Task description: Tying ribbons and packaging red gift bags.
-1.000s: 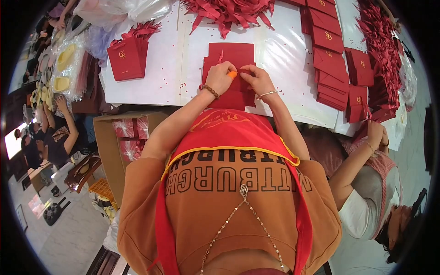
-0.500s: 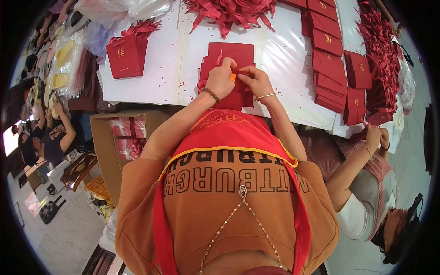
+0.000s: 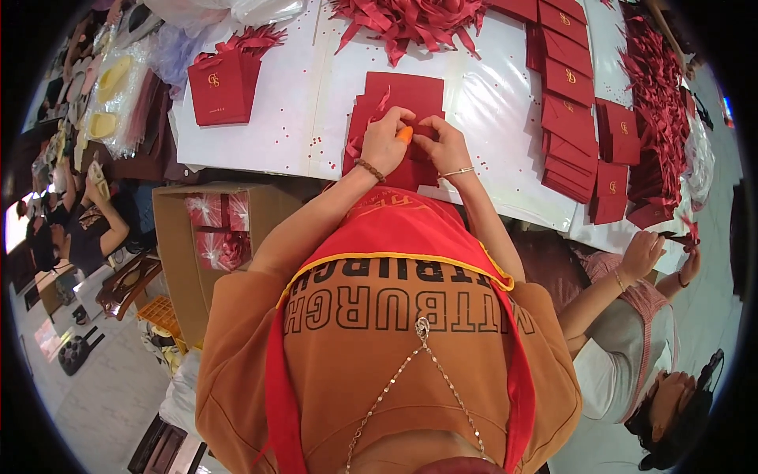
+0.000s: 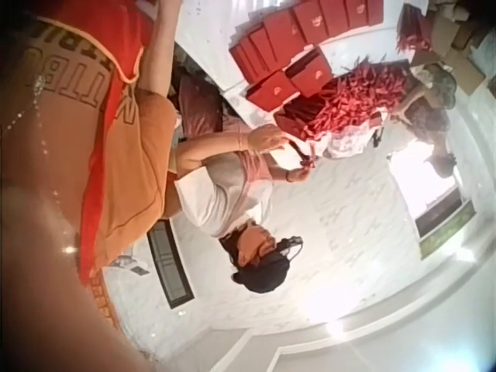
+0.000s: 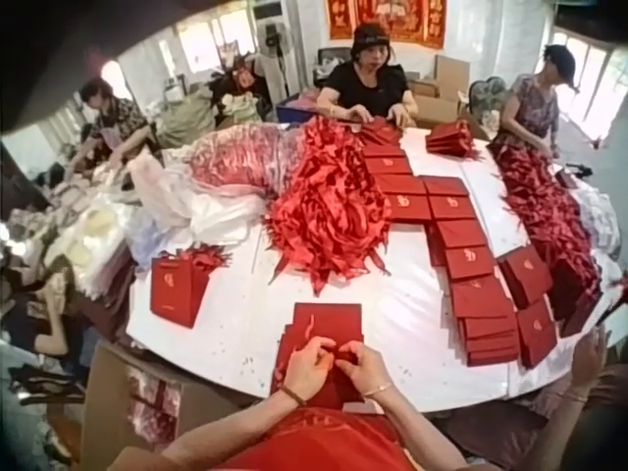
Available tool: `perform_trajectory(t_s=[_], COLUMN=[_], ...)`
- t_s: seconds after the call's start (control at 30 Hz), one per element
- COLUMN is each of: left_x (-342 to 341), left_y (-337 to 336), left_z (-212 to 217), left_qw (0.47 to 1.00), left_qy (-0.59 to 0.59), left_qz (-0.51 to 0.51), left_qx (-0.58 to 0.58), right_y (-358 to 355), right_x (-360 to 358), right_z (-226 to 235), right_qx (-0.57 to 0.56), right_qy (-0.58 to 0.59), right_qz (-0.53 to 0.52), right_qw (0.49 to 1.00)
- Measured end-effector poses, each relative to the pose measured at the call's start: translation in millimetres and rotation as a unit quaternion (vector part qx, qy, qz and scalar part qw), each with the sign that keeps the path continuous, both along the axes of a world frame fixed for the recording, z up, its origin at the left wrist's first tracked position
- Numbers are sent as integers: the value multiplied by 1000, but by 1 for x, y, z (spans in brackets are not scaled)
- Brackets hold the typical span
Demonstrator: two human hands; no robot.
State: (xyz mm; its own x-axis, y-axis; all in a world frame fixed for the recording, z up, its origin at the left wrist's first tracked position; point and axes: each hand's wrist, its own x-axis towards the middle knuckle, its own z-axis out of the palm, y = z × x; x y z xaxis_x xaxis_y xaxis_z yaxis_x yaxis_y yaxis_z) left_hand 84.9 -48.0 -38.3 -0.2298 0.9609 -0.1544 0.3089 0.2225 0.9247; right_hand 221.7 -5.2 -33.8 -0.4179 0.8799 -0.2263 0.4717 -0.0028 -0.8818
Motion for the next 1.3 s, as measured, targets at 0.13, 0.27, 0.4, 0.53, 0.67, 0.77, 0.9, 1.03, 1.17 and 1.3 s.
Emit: perform_trajectory(t_s=[0.13,0.27,0.4,0.53,0.67,0.77,0.9,1.03,1.17,1.3], left_x=[-10,-27,-58,-66,-63,-55,-54,-66,-66,-55], left_y=[-4,5,35,63,76,72,73,73,69,66], left_z=[6,24,36,43,38,33,39,20,23,23], left_qw=[997,903,936,891,857,881,969,978,973,944], left_qy=[19,379,208,125,102,119,-9,85,137,206], left_qz=[-66,-125,-282,-406,-453,-417,-194,-181,-121,-225], left_qx=[20,158,-23,-158,-224,-189,-153,-54,-141,-126], right_y=[-1,-4,-7,-9,-11,-11,-14,-14,-12,-10], right_x=[4,1,0,-4,-8,-6,-3,-2,-1,-2], right_z=[-9,-10,-1,3,13,9,10,7,7,2], right_qx=[-20,40,78,137,183,214,182,164,189,366], right_qy=[50,75,75,77,41,66,71,82,72,46], right_qz=[-11,12,69,91,107,87,73,65,66,38], right_qw=[999,996,992,983,976,971,978,981,977,929])
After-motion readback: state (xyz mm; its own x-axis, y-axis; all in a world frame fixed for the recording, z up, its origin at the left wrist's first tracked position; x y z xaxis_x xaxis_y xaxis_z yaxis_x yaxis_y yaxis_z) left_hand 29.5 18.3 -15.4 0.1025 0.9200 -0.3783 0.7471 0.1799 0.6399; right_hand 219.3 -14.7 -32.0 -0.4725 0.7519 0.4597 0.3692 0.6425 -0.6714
